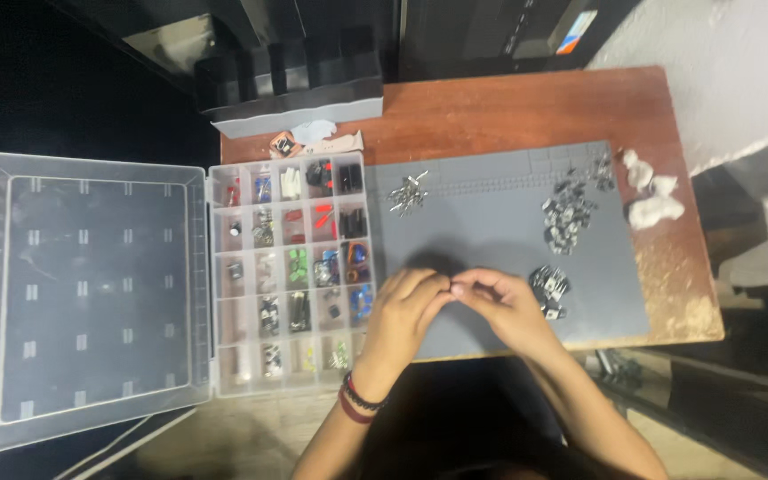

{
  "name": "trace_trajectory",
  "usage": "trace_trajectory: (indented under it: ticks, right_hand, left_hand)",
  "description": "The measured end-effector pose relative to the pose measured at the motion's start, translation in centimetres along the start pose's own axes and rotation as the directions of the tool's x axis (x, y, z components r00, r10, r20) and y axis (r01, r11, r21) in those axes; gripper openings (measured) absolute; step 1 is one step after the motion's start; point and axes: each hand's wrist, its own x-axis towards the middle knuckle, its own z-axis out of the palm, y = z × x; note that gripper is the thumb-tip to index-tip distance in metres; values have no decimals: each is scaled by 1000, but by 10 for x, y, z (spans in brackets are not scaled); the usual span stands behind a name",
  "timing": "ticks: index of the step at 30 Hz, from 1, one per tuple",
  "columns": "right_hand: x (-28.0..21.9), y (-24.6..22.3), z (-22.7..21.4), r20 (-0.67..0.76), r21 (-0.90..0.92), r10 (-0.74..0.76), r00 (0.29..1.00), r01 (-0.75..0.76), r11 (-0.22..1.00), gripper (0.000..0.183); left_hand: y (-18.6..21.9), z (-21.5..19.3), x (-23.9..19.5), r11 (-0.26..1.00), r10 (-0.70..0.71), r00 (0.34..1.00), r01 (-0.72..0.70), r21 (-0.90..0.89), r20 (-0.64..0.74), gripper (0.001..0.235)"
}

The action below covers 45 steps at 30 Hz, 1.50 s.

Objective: The person picks up small plastic pieces from a compartmentalized storage box and a gray work mat, then connects them together by hand. They repeatedly select individual components and snap them into place to build a larger structure.

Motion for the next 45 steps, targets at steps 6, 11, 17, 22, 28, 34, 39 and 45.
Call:
trace_trajectory:
  ticks: [6,11,17,22,28,34,39,45]
  right_hand:
    - [2,-15,-13,12,-18,19,1000,-19,1000,17]
    - [5,-17,-19,-5,-7,4,1000,-4,1000,16]
    - [-4,-32,-18,-50,-37,-6,999,4,999,17]
    - [-4,-18,-25,-53,-213,-102,993,89,973,19]
    - [-7,-22,-15,-15,-133,-211,977,207,969,17]
    - [-9,-23,-7,6,-193,-326,945,321,927,23]
    - [-4,-22,0,20,-266,-431,902,421,867,24]
    - [-7,-4,-1,16,-264,-436,900,425,866,30]
  left_hand:
    - [5,16,11,1000,-6,1000,6,28,-26,11]
    - [9,24,19,1000,-3,993,4,14,-118,9]
    - [16,28,17,999,-45,990,44,-13,-133,13]
    - [20,34,11,986,-155,985,150,-74,-78,12]
    - [13,31,9,972,-166,978,140,-189,-129,15]
    - [13,26,8,965,-187,975,158,-208,-124,10]
    - [9,31,9,959,-223,964,189,-210,-148,10]
    - [14,26,6,947,-244,964,214,-239,-103,6]
